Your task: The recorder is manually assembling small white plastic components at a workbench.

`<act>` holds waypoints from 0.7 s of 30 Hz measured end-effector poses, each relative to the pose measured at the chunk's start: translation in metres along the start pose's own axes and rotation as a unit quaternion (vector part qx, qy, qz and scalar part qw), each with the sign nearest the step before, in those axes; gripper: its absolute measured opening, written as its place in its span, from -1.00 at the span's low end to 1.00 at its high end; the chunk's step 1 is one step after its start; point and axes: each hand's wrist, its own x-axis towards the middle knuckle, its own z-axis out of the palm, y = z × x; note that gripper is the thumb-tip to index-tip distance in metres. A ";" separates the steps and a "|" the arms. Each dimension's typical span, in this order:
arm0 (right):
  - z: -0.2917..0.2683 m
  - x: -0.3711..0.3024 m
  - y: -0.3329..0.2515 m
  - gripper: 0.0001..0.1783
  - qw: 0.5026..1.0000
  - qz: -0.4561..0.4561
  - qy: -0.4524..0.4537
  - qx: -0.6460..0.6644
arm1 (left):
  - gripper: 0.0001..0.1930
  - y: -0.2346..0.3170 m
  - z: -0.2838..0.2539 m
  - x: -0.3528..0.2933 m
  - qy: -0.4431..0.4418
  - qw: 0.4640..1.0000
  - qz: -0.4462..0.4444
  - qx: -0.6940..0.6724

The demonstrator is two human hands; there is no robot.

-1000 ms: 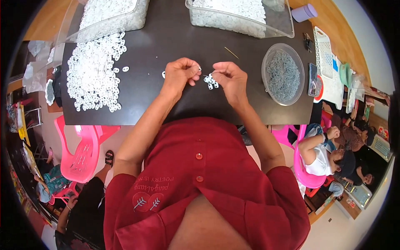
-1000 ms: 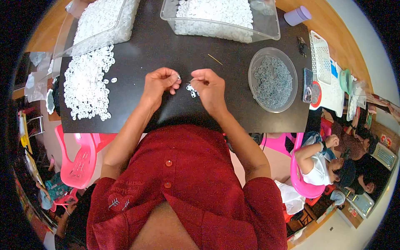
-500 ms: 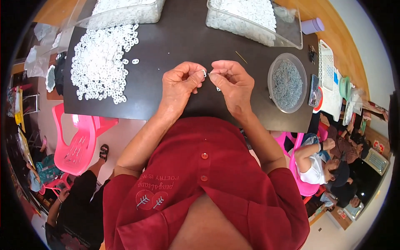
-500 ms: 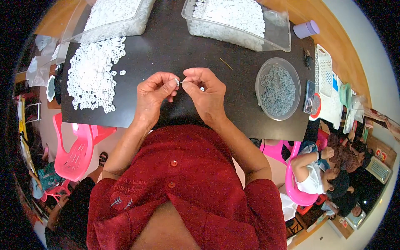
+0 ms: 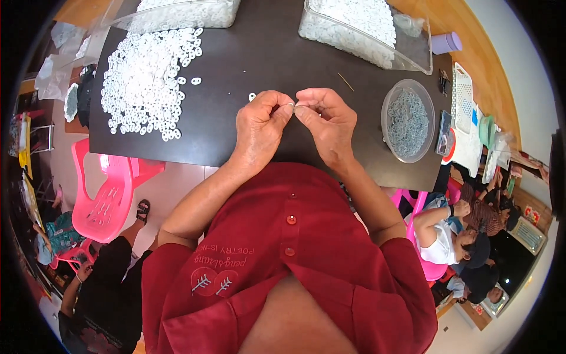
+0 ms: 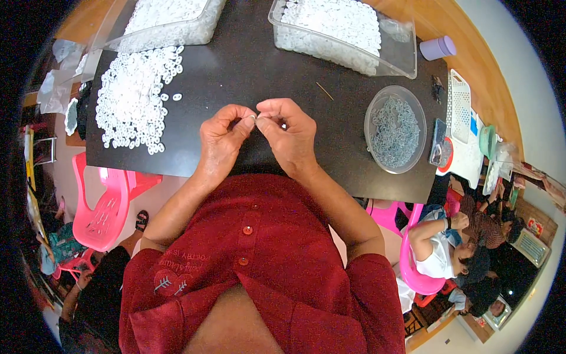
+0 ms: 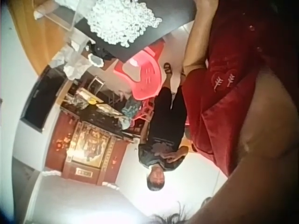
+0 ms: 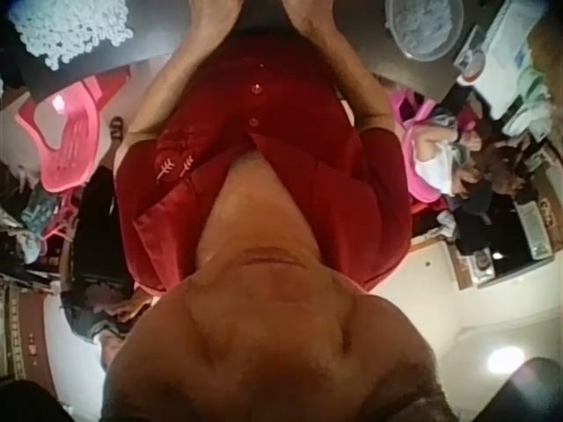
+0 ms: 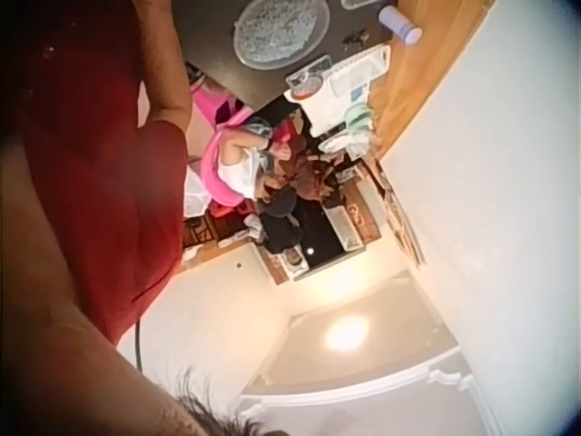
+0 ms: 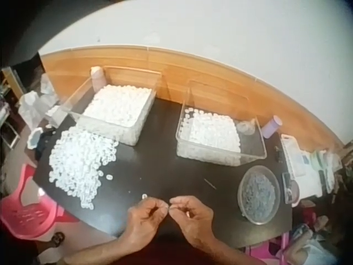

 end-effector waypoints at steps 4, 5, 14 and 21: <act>0.004 0.001 0.006 -0.78 1.000 -0.007 -0.004 -0.026 | -0.97 -0.006 0.000 -0.004 0.008 0.999 -0.033 0.005; 0.005 0.000 0.006 -0.80 1.000 0.014 -0.009 -0.014 | -0.97 -0.007 -0.001 -0.004 0.009 0.999 -0.033 0.005; 0.010 0.000 0.021 -0.90 0.996 -0.036 -0.028 -0.078 | -0.94 -0.009 -0.006 -0.007 0.022 0.989 -0.110 -0.097; 0.011 0.001 0.023 -0.93 0.993 -0.051 -0.041 -0.101 | -0.95 -0.008 -0.005 -0.010 0.049 0.997 -0.063 -0.020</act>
